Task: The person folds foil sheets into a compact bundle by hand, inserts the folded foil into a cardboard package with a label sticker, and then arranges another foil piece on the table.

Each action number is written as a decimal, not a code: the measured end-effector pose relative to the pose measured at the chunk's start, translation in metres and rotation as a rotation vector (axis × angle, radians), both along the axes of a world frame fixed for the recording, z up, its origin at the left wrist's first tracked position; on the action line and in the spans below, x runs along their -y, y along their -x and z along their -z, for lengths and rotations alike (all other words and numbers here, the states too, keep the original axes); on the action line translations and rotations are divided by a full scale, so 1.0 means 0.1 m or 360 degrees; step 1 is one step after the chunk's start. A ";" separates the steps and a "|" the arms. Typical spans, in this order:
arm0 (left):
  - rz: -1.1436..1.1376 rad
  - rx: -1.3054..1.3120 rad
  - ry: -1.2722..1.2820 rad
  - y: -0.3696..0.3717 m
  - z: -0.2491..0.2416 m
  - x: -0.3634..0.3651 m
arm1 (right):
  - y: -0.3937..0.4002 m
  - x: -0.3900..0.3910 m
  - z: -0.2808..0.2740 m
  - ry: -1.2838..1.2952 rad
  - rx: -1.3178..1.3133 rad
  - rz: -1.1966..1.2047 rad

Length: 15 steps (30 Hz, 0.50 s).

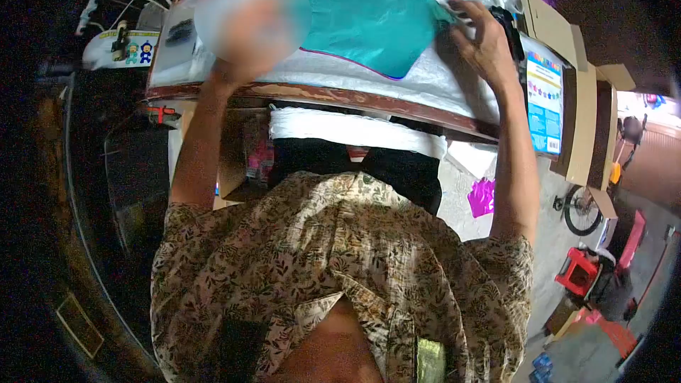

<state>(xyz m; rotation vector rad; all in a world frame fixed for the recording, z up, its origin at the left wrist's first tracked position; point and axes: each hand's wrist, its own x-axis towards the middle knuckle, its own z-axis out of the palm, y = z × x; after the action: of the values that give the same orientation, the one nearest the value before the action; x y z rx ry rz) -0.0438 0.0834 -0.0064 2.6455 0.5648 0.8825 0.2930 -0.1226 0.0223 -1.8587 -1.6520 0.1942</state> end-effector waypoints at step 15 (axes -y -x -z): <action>0.0658 -0.0381 -0.0259 -0.24 -0.25 0.02 | 0.48 0.10 0.10 0.0033 0.0251 -0.0236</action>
<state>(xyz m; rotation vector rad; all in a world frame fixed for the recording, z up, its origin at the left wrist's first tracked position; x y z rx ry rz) -0.0193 0.0817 0.0189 2.8795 -0.0151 0.5117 0.2454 -0.1330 0.0127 -1.8066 -1.9040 0.1299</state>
